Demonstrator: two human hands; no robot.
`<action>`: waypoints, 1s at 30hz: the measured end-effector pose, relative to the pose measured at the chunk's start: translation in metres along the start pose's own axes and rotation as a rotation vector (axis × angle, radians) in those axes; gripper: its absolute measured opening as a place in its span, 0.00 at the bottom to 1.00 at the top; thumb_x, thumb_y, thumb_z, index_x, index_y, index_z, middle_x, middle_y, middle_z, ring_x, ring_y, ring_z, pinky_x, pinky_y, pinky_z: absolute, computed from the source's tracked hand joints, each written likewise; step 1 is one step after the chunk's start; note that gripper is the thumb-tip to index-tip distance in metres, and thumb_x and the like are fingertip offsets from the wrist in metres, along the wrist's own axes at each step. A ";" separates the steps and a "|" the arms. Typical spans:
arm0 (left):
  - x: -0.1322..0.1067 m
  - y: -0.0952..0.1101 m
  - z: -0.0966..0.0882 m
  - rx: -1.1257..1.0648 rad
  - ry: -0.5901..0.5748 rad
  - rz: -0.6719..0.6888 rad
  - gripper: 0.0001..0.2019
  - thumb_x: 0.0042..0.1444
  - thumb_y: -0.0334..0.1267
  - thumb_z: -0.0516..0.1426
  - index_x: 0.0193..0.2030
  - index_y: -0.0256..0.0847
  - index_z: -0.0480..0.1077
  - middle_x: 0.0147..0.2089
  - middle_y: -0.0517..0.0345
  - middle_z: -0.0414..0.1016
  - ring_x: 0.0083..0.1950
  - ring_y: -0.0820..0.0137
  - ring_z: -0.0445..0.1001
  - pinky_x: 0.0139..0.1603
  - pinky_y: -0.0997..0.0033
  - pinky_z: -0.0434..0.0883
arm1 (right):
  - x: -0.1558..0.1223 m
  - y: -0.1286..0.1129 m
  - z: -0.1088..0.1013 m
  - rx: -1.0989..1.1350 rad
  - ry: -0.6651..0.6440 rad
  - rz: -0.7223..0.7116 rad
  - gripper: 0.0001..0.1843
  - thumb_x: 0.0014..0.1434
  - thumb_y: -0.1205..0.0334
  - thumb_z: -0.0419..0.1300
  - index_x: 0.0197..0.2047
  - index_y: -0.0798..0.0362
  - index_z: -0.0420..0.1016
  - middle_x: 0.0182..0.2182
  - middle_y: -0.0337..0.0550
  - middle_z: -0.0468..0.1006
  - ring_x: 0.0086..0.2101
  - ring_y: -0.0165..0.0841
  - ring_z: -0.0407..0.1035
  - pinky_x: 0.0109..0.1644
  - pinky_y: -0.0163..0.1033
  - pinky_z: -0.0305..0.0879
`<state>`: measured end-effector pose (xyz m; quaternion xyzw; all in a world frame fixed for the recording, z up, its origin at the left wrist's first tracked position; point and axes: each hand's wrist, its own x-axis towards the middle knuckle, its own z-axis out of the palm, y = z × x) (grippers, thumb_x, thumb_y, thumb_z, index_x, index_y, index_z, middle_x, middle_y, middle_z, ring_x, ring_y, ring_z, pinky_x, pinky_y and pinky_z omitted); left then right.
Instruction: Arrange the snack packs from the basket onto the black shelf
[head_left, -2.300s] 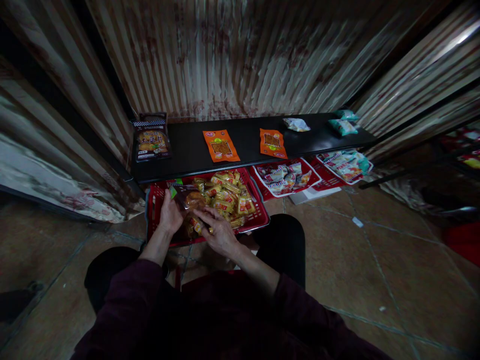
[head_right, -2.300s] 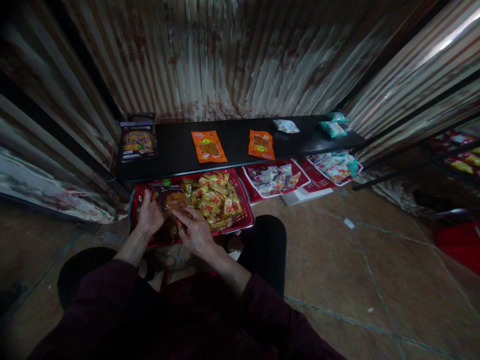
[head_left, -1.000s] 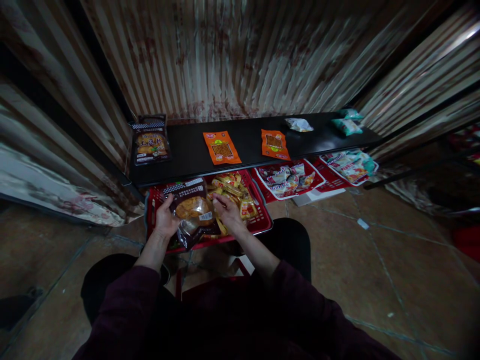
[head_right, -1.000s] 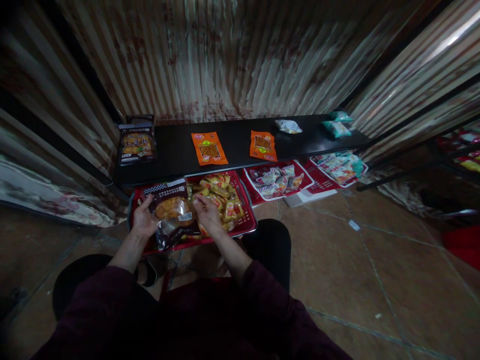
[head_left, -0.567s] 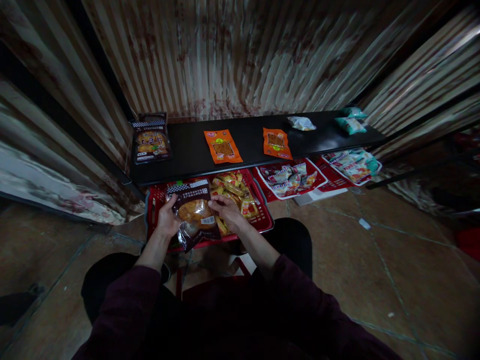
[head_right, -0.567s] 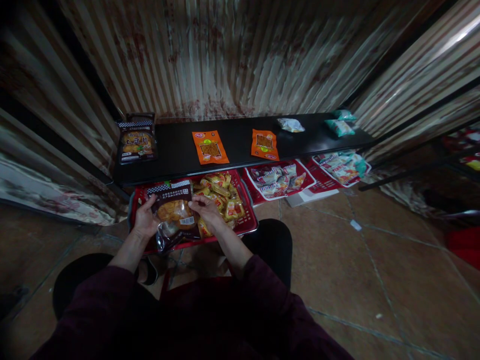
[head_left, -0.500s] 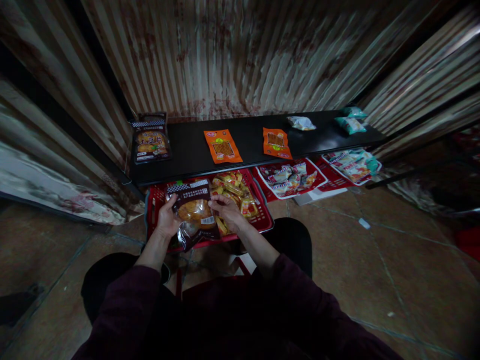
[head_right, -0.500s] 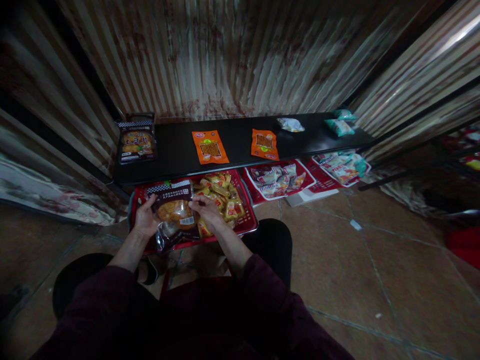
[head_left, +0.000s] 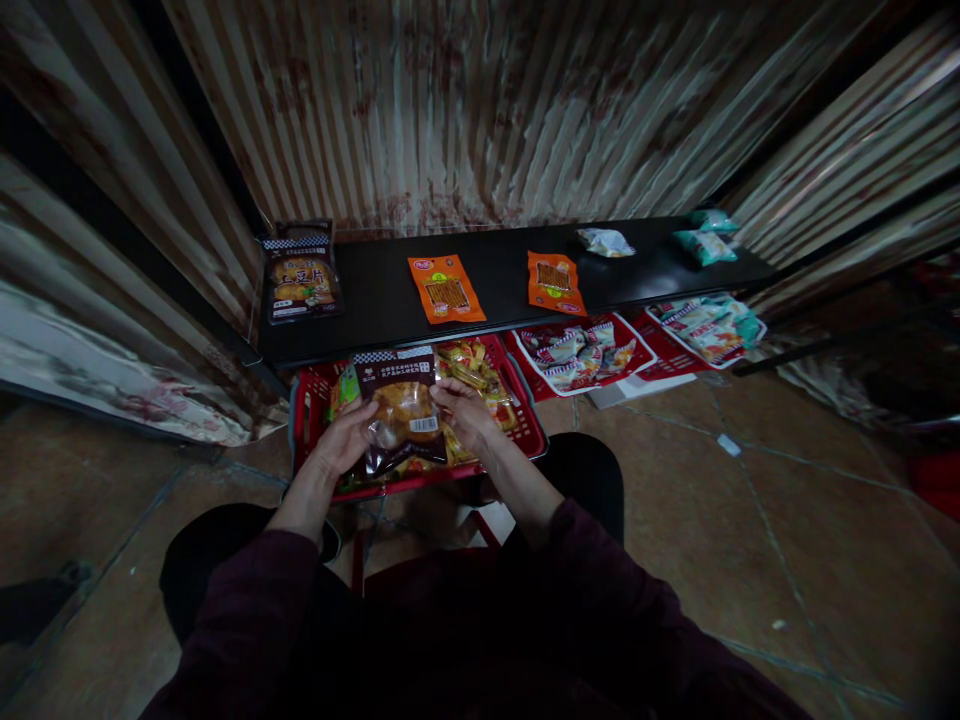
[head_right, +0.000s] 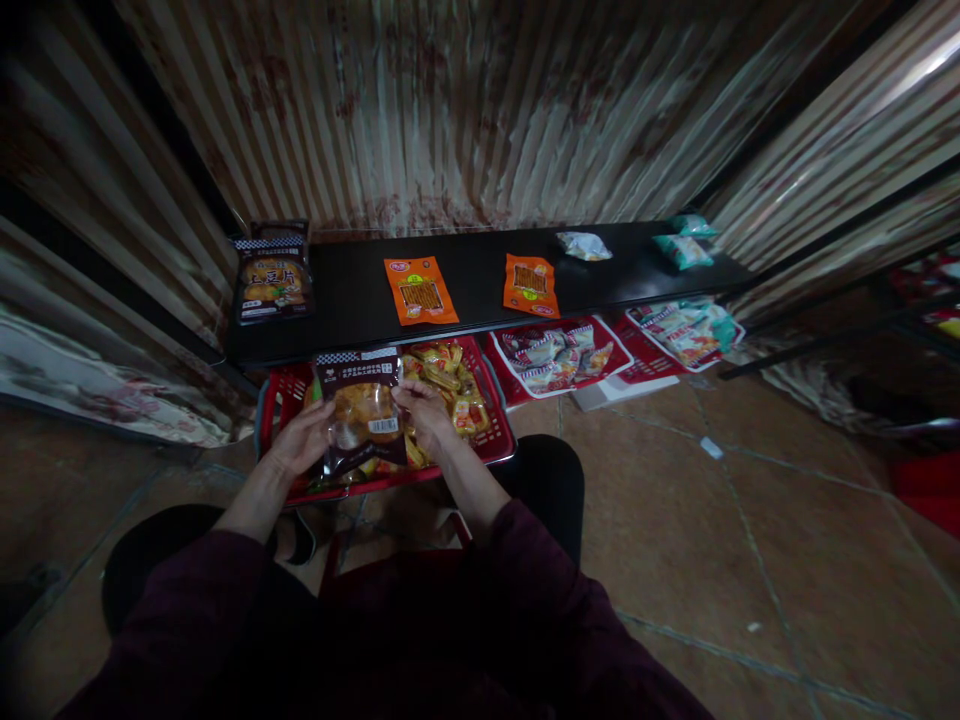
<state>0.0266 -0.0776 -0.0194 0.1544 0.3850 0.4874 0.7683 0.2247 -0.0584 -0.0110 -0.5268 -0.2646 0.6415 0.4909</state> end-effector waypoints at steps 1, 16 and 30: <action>-0.001 0.000 0.000 0.017 -0.022 -0.013 0.16 0.46 0.27 0.62 0.44 0.36 0.71 0.41 0.52 0.78 0.39 0.67 0.78 0.43 0.67 0.75 | 0.002 -0.002 -0.001 0.007 0.014 -0.005 0.22 0.29 0.55 0.74 0.27 0.52 0.70 0.21 0.32 0.73 0.23 0.26 0.65 0.27 0.33 0.60; -0.007 -0.008 0.001 0.240 -0.297 -0.067 0.40 0.43 0.29 0.66 0.63 0.48 0.56 0.51 0.50 0.75 0.51 0.61 0.75 0.50 0.66 0.71 | 0.012 -0.015 -0.003 0.069 0.036 -0.067 0.21 0.29 0.56 0.73 0.27 0.51 0.70 0.21 0.29 0.71 0.22 0.24 0.61 0.27 0.32 0.57; -0.011 -0.003 0.006 0.175 -0.329 -0.048 0.41 0.44 0.26 0.65 0.64 0.48 0.54 0.49 0.51 0.77 0.50 0.61 0.76 0.51 0.65 0.70 | 0.011 -0.020 -0.004 0.090 0.050 -0.050 0.21 0.28 0.59 0.74 0.26 0.51 0.71 0.21 0.30 0.72 0.23 0.24 0.63 0.28 0.33 0.59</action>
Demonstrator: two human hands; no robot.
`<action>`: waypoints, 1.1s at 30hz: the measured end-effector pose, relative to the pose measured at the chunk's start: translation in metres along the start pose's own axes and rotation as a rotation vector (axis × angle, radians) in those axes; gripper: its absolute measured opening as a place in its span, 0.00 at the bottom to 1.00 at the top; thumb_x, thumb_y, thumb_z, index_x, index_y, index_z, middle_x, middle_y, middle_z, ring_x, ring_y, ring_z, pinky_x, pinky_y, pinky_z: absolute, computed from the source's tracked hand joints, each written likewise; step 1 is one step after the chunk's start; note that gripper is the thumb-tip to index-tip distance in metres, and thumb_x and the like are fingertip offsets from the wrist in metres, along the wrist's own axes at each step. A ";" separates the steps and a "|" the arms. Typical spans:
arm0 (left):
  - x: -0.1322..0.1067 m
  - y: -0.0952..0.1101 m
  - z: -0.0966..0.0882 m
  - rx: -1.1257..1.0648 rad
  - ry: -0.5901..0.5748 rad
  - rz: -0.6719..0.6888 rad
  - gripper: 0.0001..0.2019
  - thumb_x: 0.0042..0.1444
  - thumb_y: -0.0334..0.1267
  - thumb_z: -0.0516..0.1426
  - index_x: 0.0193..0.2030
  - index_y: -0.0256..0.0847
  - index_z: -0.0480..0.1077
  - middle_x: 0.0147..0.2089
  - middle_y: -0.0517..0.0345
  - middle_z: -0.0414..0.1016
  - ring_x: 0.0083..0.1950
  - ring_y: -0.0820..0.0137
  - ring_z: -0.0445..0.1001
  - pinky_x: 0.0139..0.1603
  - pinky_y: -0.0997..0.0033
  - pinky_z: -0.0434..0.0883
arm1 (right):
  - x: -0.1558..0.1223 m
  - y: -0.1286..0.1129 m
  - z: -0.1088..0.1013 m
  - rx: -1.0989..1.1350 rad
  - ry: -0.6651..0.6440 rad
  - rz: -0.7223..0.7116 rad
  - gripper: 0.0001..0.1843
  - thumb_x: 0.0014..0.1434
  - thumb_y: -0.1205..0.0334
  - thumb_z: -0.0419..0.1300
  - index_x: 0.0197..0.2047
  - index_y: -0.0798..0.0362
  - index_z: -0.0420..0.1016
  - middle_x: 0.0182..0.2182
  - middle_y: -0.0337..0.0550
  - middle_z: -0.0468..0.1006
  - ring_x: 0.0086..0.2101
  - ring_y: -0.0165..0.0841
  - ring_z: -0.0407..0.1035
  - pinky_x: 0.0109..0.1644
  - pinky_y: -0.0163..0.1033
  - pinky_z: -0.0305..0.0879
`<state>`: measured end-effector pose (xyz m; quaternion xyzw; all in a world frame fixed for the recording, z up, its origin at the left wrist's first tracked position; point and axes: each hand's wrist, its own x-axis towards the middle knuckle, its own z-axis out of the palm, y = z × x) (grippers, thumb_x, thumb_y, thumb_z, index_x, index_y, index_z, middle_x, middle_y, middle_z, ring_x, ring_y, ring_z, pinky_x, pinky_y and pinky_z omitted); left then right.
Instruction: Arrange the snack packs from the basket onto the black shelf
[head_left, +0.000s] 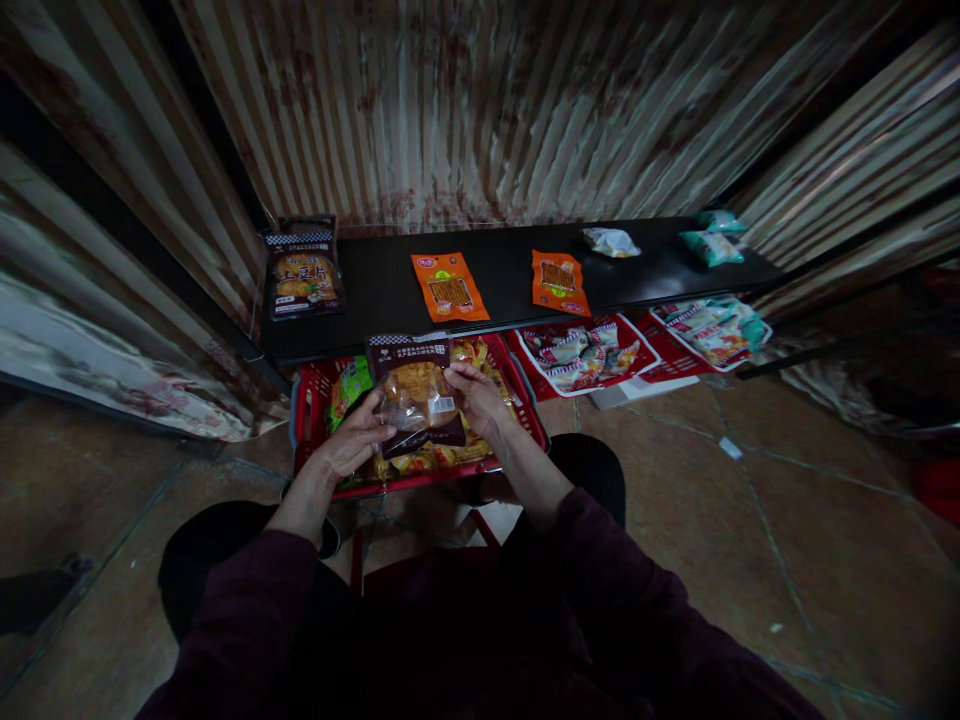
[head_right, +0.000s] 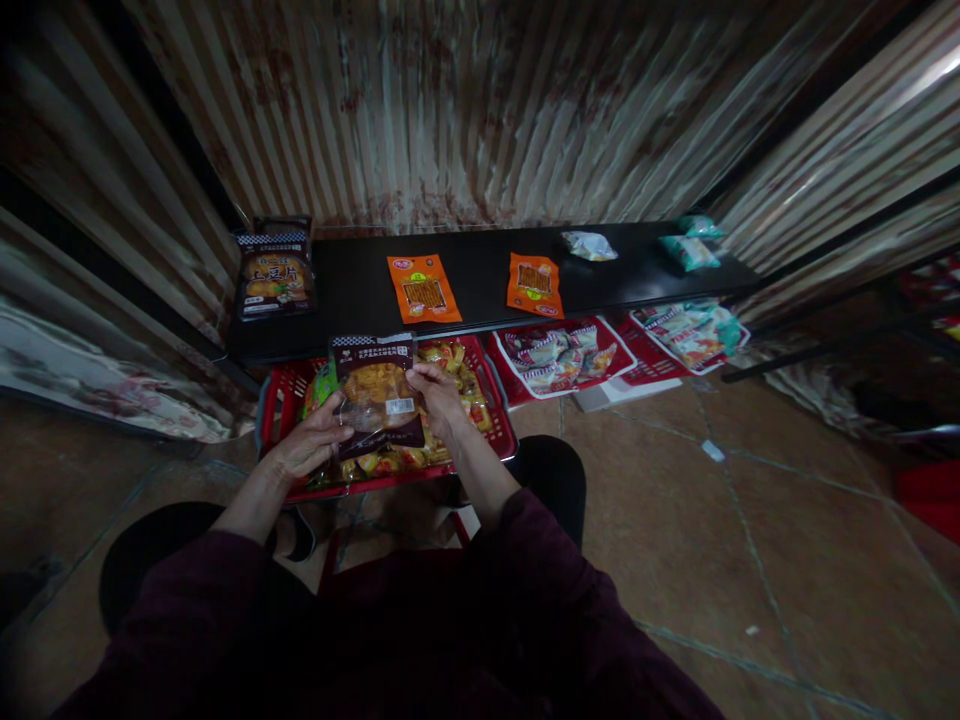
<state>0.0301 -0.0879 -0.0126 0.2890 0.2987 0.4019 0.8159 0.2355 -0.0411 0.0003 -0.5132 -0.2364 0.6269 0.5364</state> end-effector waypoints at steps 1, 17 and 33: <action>0.000 0.000 0.000 -0.006 0.006 -0.001 0.41 0.44 0.25 0.65 0.64 0.48 0.55 0.48 0.52 0.77 0.50 0.61 0.76 0.51 0.65 0.71 | -0.001 0.000 0.000 -0.003 -0.005 -0.003 0.21 0.29 0.58 0.74 0.27 0.51 0.71 0.22 0.30 0.73 0.24 0.25 0.64 0.29 0.33 0.59; 0.001 0.009 -0.001 -0.071 0.171 0.111 0.42 0.42 0.23 0.63 0.64 0.48 0.56 0.48 0.54 0.76 0.48 0.63 0.77 0.50 0.66 0.72 | -0.036 0.003 -0.005 -0.128 -0.221 0.112 0.23 0.31 0.55 0.75 0.33 0.51 0.76 0.29 0.37 0.77 0.30 0.30 0.70 0.35 0.35 0.69; -0.001 0.010 0.001 -0.063 0.199 0.095 0.42 0.43 0.24 0.62 0.66 0.49 0.55 0.51 0.55 0.75 0.50 0.65 0.75 0.53 0.66 0.70 | -0.026 0.023 -0.012 -0.571 -0.122 -0.375 0.33 0.48 0.59 0.65 0.58 0.44 0.65 0.42 0.43 0.73 0.39 0.36 0.68 0.47 0.45 0.66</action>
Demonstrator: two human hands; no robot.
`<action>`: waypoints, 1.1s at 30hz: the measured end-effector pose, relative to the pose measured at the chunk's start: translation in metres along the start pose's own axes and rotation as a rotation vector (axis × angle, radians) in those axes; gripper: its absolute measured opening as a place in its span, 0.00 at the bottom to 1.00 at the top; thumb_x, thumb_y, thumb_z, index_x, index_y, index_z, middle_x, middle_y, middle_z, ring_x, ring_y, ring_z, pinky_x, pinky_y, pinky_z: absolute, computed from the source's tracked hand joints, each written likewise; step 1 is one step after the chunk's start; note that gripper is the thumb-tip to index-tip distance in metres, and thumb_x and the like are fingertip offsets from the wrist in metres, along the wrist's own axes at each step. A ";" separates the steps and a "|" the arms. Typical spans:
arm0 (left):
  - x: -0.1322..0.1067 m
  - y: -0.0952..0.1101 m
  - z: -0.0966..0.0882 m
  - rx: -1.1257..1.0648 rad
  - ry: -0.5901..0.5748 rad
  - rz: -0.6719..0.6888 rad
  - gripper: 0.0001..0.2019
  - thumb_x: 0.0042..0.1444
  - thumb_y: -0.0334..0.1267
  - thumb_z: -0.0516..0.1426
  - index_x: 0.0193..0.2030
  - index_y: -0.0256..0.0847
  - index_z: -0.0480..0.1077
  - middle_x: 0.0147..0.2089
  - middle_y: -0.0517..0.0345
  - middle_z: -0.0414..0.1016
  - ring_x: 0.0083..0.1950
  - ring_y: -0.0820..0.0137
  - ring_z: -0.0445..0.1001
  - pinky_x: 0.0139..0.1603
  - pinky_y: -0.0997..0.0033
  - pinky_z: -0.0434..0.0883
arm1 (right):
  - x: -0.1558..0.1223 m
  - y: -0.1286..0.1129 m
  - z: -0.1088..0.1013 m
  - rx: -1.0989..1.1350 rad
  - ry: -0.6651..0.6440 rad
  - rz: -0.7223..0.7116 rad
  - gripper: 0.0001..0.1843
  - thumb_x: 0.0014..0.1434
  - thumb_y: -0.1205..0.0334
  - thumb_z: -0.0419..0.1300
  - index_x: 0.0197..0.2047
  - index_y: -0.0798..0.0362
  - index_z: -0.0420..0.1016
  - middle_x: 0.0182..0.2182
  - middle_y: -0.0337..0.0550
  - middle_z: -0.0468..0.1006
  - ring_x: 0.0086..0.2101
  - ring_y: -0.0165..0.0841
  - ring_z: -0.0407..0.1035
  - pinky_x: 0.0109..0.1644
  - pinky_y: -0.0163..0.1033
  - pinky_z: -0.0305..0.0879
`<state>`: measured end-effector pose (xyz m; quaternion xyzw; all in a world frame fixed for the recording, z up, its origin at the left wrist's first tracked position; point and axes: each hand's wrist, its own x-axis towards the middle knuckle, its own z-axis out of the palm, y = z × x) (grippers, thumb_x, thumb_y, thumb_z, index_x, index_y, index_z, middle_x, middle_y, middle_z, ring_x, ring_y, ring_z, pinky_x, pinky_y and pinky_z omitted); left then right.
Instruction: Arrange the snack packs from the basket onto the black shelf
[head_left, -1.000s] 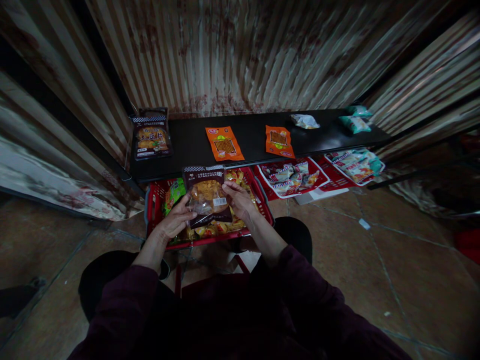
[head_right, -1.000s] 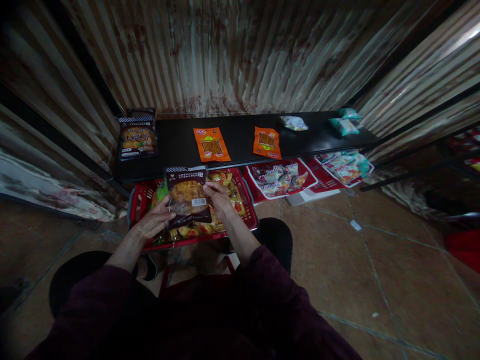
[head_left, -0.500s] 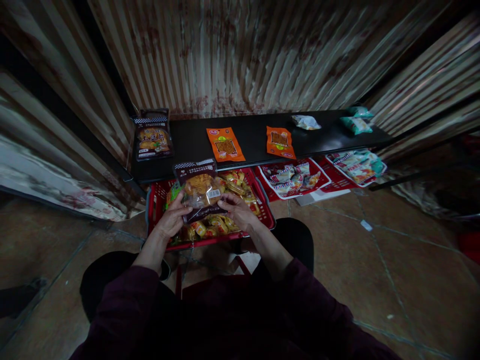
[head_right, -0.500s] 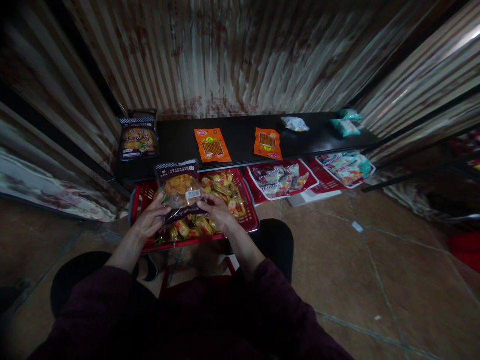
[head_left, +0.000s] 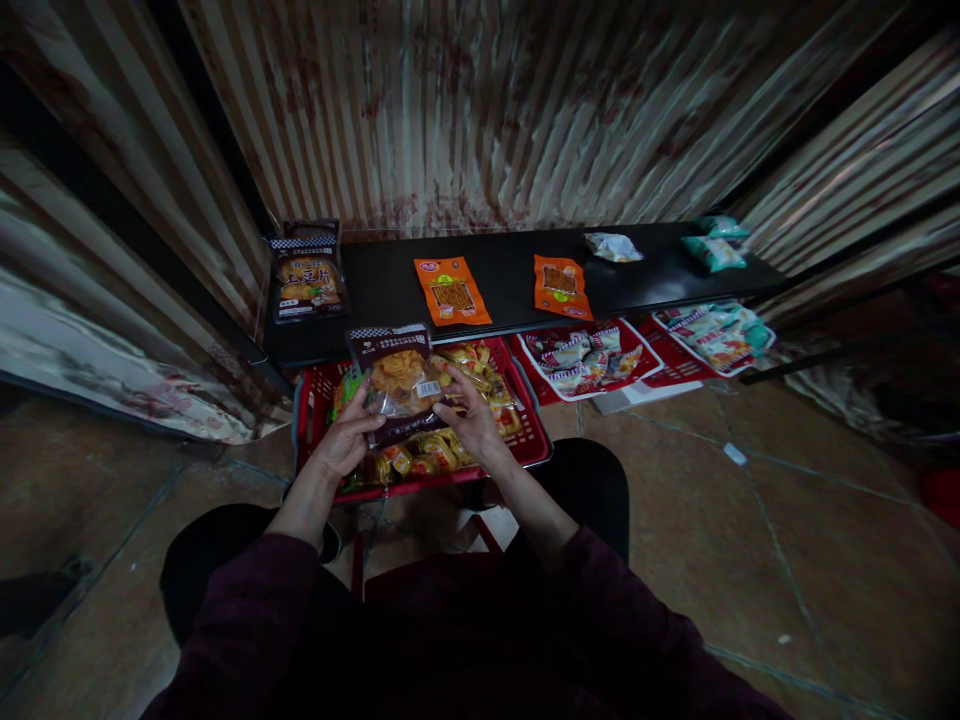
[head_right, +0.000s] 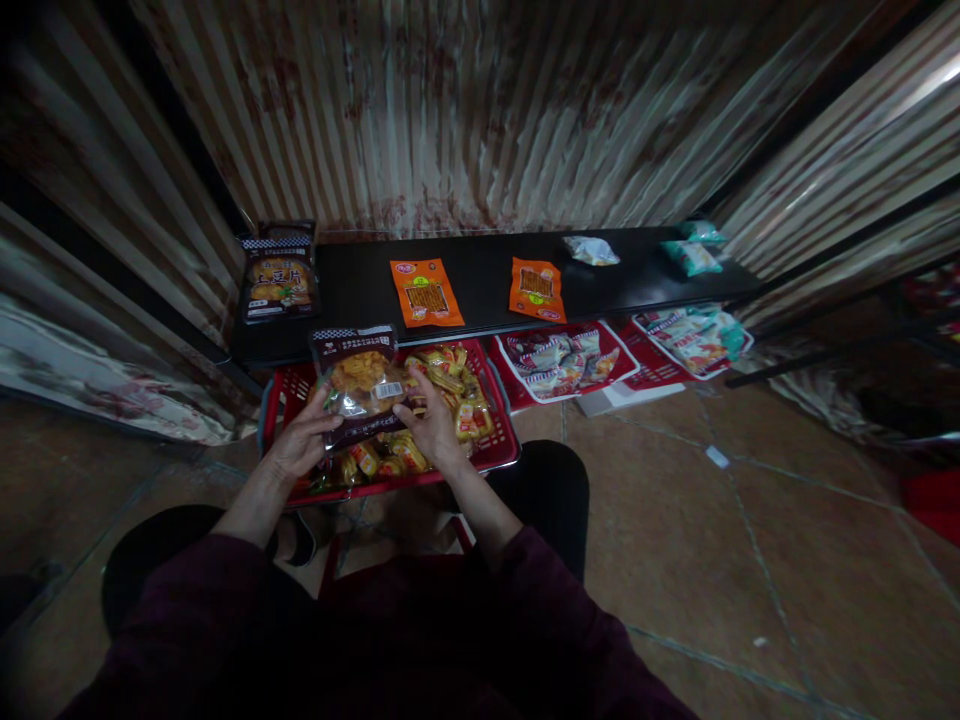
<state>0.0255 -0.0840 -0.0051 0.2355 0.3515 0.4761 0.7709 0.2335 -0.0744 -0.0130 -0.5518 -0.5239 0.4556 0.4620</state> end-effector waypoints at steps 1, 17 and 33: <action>0.000 0.000 0.000 -0.001 -0.003 0.000 0.42 0.43 0.24 0.62 0.66 0.50 0.54 0.52 0.55 0.74 0.51 0.64 0.75 0.54 0.66 0.69 | 0.000 0.000 0.000 -0.072 0.001 -0.059 0.33 0.49 0.60 0.63 0.60 0.44 0.64 0.46 0.44 0.72 0.41 0.36 0.67 0.50 0.46 0.66; -0.002 -0.005 -0.009 0.062 -0.138 -0.022 0.44 0.46 0.31 0.63 0.68 0.51 0.47 0.60 0.53 0.68 0.56 0.63 0.71 0.57 0.63 0.67 | -0.013 -0.013 0.008 -0.612 -0.052 -0.506 0.33 0.53 0.76 0.51 0.60 0.45 0.65 0.57 0.45 0.68 0.56 0.38 0.62 0.61 0.50 0.58; 0.001 -0.008 -0.005 0.207 -0.117 0.096 0.33 0.47 0.40 0.63 0.62 0.49 0.63 0.63 0.52 0.65 0.59 0.58 0.67 0.58 0.60 0.65 | -0.033 -0.035 0.015 -0.047 -0.117 -0.128 0.20 0.59 0.55 0.56 0.55 0.48 0.69 0.52 0.46 0.73 0.52 0.38 0.68 0.53 0.45 0.69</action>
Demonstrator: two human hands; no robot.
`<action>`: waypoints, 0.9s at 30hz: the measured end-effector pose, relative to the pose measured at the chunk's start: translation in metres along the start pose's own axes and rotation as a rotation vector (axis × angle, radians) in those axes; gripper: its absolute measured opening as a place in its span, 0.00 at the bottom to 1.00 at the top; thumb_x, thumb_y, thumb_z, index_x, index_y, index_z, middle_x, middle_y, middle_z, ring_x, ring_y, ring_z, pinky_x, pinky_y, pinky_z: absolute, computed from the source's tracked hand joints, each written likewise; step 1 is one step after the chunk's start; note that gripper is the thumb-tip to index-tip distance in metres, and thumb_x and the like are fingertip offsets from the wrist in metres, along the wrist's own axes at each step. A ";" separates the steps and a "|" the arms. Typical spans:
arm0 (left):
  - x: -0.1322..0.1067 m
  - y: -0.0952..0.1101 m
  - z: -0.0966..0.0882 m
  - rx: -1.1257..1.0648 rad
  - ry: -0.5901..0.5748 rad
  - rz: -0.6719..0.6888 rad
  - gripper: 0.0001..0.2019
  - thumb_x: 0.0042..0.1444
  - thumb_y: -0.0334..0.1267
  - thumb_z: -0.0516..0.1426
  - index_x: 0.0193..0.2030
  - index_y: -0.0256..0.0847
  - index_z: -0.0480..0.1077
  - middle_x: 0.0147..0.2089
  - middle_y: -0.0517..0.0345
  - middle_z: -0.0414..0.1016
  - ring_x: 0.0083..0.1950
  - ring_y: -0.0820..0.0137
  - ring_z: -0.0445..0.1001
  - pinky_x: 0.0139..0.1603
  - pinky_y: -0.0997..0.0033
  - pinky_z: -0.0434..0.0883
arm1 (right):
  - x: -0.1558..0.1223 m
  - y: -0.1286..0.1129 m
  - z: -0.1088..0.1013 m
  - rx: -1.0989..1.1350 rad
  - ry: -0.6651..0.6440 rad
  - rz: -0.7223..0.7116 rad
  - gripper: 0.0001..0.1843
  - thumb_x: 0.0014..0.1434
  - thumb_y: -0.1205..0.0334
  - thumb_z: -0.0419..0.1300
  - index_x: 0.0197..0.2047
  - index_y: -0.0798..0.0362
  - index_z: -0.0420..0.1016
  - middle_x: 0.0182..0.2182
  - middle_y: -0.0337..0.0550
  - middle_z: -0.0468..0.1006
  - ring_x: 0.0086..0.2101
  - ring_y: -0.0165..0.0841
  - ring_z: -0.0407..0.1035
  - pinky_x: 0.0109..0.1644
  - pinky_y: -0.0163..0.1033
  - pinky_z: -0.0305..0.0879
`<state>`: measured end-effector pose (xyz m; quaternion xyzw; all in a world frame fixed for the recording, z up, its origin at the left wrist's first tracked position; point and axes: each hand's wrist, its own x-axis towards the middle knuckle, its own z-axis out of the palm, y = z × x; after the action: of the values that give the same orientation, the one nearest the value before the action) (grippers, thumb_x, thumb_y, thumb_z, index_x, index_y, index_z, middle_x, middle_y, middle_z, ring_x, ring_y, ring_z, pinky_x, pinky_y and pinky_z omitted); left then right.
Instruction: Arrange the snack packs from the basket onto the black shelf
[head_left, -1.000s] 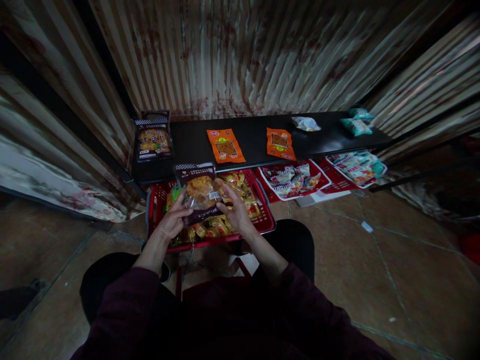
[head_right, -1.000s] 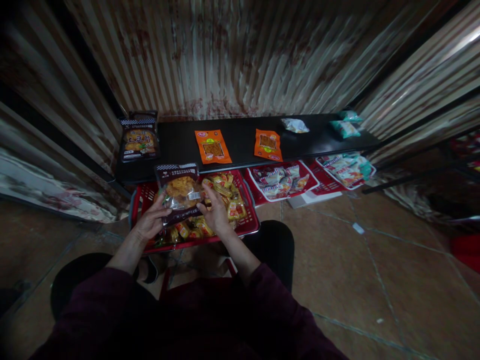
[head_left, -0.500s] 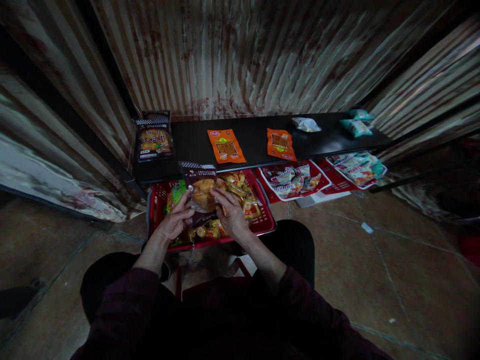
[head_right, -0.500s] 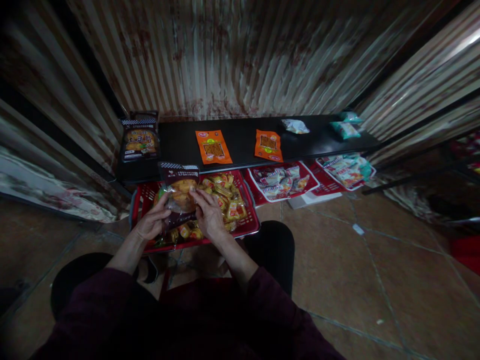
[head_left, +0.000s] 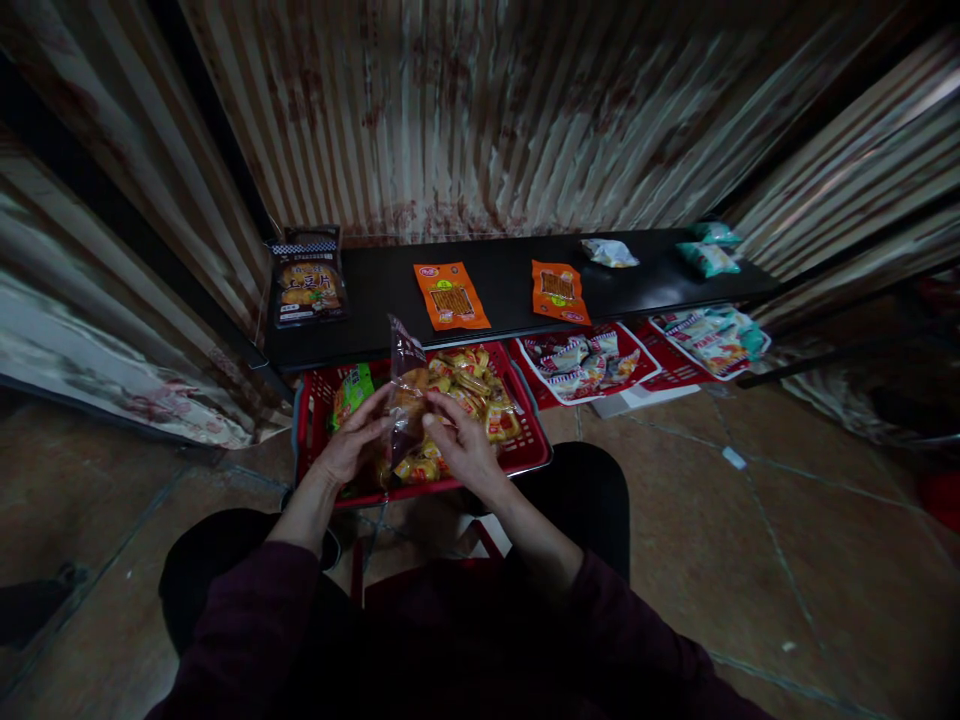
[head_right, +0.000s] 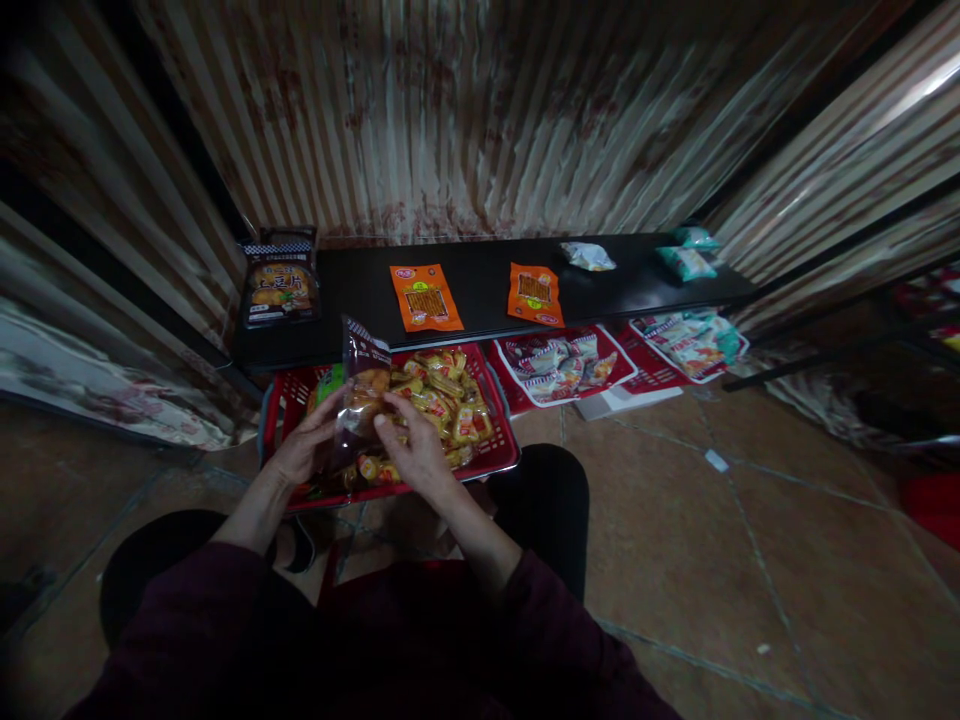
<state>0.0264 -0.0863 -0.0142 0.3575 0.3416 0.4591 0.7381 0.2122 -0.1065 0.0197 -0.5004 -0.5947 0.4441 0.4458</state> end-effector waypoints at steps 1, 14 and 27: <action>0.001 -0.001 0.001 0.038 -0.007 0.019 0.33 0.47 0.40 0.64 0.62 0.48 0.63 0.61 0.52 0.67 0.58 0.58 0.67 0.57 0.60 0.65 | -0.002 -0.004 0.001 0.037 -0.013 0.038 0.21 0.59 0.53 0.56 0.55 0.48 0.68 0.52 0.46 0.73 0.52 0.38 0.68 0.51 0.44 0.70; 0.009 -0.015 0.007 0.643 0.000 0.279 0.29 0.51 0.44 0.62 0.61 0.48 0.65 0.39 0.58 0.61 0.41 0.72 0.65 0.47 0.70 0.68 | -0.008 -0.011 0.000 0.324 -0.044 0.290 0.26 0.51 0.51 0.64 0.53 0.49 0.68 0.52 0.44 0.74 0.54 0.38 0.65 0.61 0.46 0.58; -0.005 -0.047 0.042 1.163 0.072 0.480 0.25 0.56 0.37 0.54 0.62 0.50 0.62 0.50 0.52 0.65 0.53 0.63 0.64 0.56 0.61 0.65 | -0.012 0.005 -0.015 0.606 0.276 0.661 0.36 0.42 0.61 0.66 0.56 0.45 0.63 0.33 0.37 0.79 0.31 0.36 0.74 0.32 0.40 0.72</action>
<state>0.0795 -0.1153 -0.0312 0.7515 0.4702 0.3628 0.2874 0.2293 -0.1162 0.0167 -0.5646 -0.1820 0.6452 0.4815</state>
